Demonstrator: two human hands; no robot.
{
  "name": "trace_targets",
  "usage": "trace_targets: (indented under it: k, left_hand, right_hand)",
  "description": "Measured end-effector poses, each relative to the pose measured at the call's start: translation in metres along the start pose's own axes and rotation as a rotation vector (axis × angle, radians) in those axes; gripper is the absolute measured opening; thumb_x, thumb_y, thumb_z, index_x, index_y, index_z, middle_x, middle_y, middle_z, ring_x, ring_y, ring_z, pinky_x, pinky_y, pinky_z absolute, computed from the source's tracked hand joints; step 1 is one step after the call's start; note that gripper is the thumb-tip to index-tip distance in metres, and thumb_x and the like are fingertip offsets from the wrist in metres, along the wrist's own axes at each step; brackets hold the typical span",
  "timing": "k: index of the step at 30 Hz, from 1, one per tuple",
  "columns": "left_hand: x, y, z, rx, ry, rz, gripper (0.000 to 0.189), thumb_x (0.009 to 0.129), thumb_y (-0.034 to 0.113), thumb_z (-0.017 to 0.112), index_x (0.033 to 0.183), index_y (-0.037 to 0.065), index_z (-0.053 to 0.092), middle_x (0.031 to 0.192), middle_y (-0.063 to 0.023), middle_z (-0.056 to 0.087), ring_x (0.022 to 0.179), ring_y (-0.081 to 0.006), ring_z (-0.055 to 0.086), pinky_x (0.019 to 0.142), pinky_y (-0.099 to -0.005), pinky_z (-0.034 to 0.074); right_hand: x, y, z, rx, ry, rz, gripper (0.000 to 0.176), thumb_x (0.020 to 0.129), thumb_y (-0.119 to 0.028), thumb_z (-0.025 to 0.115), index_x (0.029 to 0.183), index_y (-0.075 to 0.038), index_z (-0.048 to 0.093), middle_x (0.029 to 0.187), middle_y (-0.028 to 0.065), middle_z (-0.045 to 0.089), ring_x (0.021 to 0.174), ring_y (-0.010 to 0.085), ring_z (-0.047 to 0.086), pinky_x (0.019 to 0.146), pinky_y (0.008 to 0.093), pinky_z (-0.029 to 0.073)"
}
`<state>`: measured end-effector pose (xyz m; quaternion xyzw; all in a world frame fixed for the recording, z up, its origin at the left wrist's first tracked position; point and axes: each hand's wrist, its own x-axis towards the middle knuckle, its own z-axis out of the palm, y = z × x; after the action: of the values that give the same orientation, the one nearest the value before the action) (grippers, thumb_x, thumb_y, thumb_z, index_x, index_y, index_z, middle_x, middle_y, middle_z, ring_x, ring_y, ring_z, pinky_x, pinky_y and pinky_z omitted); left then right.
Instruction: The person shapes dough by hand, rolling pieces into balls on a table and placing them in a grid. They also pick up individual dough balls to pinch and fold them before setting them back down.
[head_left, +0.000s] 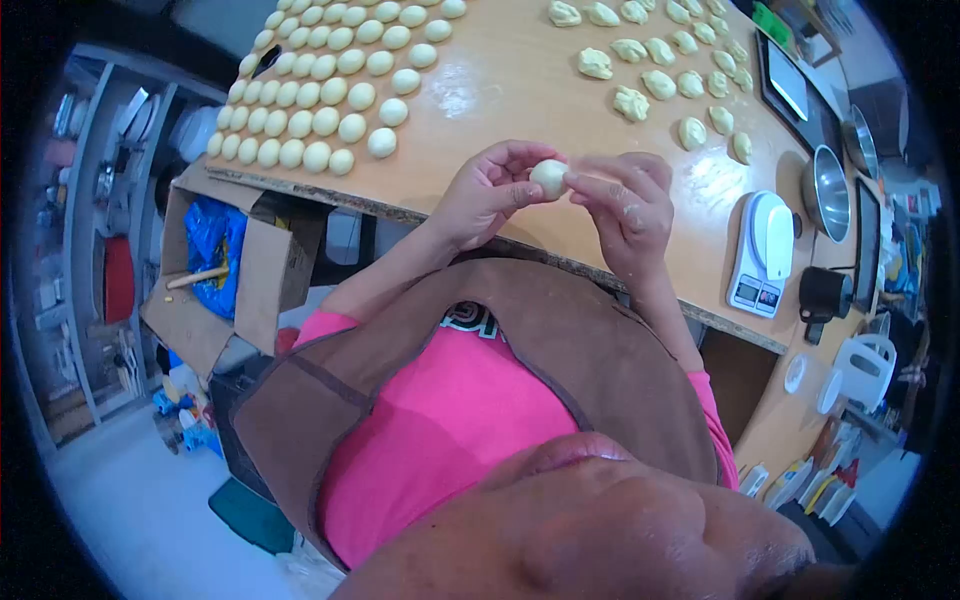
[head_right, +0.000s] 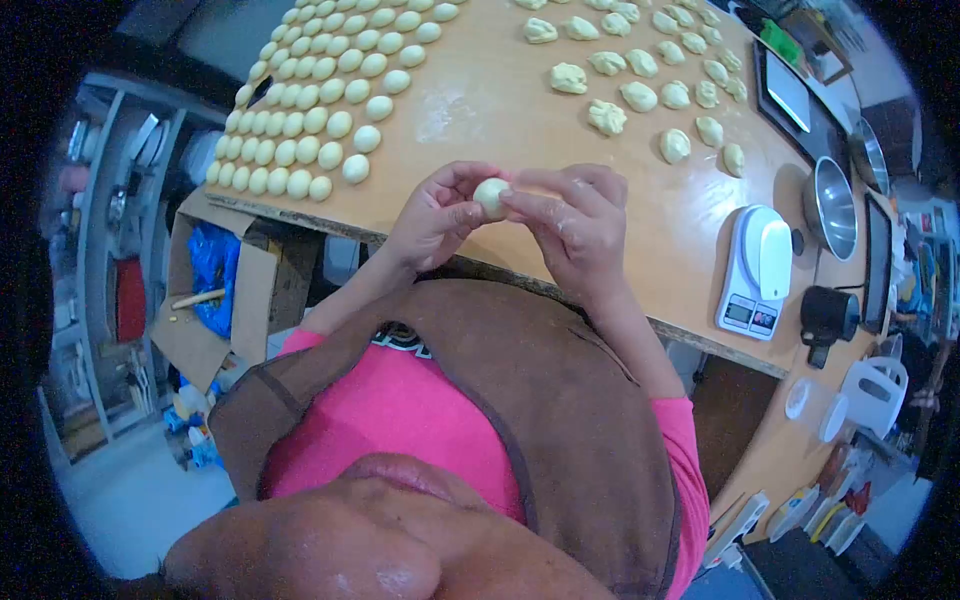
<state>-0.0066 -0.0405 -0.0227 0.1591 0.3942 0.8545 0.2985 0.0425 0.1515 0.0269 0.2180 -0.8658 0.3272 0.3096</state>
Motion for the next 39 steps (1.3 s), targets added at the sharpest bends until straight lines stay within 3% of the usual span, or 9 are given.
trace_targets:
  k: [3, 4, 9, 14, 19, 23, 28, 34, 39]
  left_hand:
    - [-0.004, 0.008, -0.009, -0.125, 0.043, 0.023, 0.044, 0.082, 0.001, 0.067, 0.123, 0.001, 0.050, 0.123, -0.0127, 0.057, 0.111, -0.0206, 0.057, 0.096, -0.0352, 0.048]
    - [-0.010, 0.015, -0.017, 0.039, 0.121, 0.064, 0.043, 0.082, -0.001, 0.066, 0.123, 0.001, 0.050, 0.122, -0.0127, 0.057, 0.110, -0.0209, 0.058, 0.095, -0.0350, 0.049]
    - [-0.057, 0.059, -0.067, 0.662, 0.477, 0.240, 0.046, 0.080, -0.009, 0.063, 0.124, 0.000, 0.052, 0.116, -0.0112, 0.061, 0.104, -0.0178, 0.060, 0.087, -0.0296, 0.053]
    - [-0.085, 0.092, -0.073, 1.510, 0.663, 0.071, 0.049, 0.079, -0.002, 0.069, 0.125, 0.003, 0.054, 0.114, -0.0095, 0.064, 0.096, -0.0160, 0.063, 0.083, -0.0287, 0.052]
    - [-0.067, 0.097, -0.065, 1.482, 0.592, 0.115, 0.042, 0.080, 0.011, 0.070, 0.120, 0.006, 0.059, 0.112, -0.0087, 0.066, 0.094, -0.0179, 0.065, 0.082, -0.0303, 0.053]
    - [-0.004, 0.122, -0.037, 1.507, 0.357, 0.317, 0.040, 0.080, 0.013, 0.071, 0.118, 0.006, 0.060, 0.110, -0.0076, 0.067, 0.095, -0.0174, 0.065, 0.083, -0.0303, 0.053]
    - [0.124, 0.145, -0.021, 1.460, 0.094, 0.301, 0.039, 0.081, 0.011, 0.071, 0.119, 0.005, 0.060, 0.114, -0.0072, 0.065, 0.099, -0.0154, 0.064, 0.086, -0.0295, 0.052]
    - [0.329, 0.147, -0.100, 1.530, -0.039, 0.352, 0.044, 0.080, 0.015, 0.073, 0.121, 0.007, 0.058, 0.109, -0.0052, 0.067, 0.099, -0.0147, 0.064, 0.085, -0.0296, 0.052]
    - [0.453, 0.141, -0.163, 1.811, 0.056, 0.415, 0.043, 0.076, 0.016, 0.073, 0.116, 0.006, 0.059, 0.107, -0.0092, 0.067, 0.099, -0.0191, 0.064, 0.086, -0.0318, 0.051]
  right_hand:
    - [0.002, -0.008, -0.003, -0.087, 0.102, -0.007, 0.027, 0.082, -0.038, 0.066, 0.100, -0.020, 0.073, 0.113, 0.0082, 0.058, 0.102, 0.0230, 0.050, 0.083, 0.0351, 0.039]
    - [-0.004, 0.001, -0.004, -0.058, 0.072, 0.005, 0.041, 0.085, -0.051, 0.059, 0.106, -0.018, 0.070, 0.125, 0.0149, 0.049, 0.112, 0.0270, 0.044, 0.091, 0.0387, 0.037]
    - [-0.012, 0.043, -0.002, 0.023, 0.188, 0.097, 0.054, 0.086, -0.047, 0.063, 0.123, -0.009, 0.056, 0.125, 0.0152, 0.049, 0.113, 0.0300, 0.045, 0.098, 0.0416, 0.037]
    - [-0.021, 0.063, 0.008, 0.084, 0.246, 0.293, 0.051, 0.088, -0.036, 0.063, 0.124, -0.004, 0.050, 0.120, 0.0138, 0.051, 0.105, 0.0259, 0.050, 0.090, 0.0376, 0.041]
    - [-0.021, 0.062, 0.001, 0.068, 0.238, 0.318, 0.047, 0.085, -0.026, 0.067, 0.123, -0.003, 0.051, 0.116, 0.0129, 0.053, 0.100, 0.0245, 0.051, 0.088, 0.0367, 0.042]
    - [-0.007, 0.062, -0.011, 0.064, 0.182, 0.265, 0.047, 0.080, -0.017, 0.071, 0.121, -0.005, 0.052, 0.115, 0.0129, 0.055, 0.100, 0.0261, 0.052, 0.088, 0.0372, 0.043]
    - [-0.004, 0.083, -0.016, -0.021, 0.133, 0.240, 0.049, 0.079, -0.020, 0.073, 0.120, -0.005, 0.052, 0.111, 0.0126, 0.055, 0.097, 0.0279, 0.052, 0.088, 0.0394, 0.043]
    - [-0.012, 0.097, -0.012, -0.024, 0.099, 0.404, 0.051, 0.077, -0.017, 0.074, 0.122, -0.007, 0.050, 0.108, 0.0132, 0.055, 0.094, 0.0296, 0.052, 0.087, 0.0408, 0.042]
    - [-0.013, 0.104, -0.012, 0.010, -0.021, 0.424, 0.053, 0.077, -0.018, 0.074, 0.122, -0.007, 0.048, 0.112, 0.0141, 0.055, 0.099, 0.0319, 0.052, 0.088, 0.0417, 0.042]
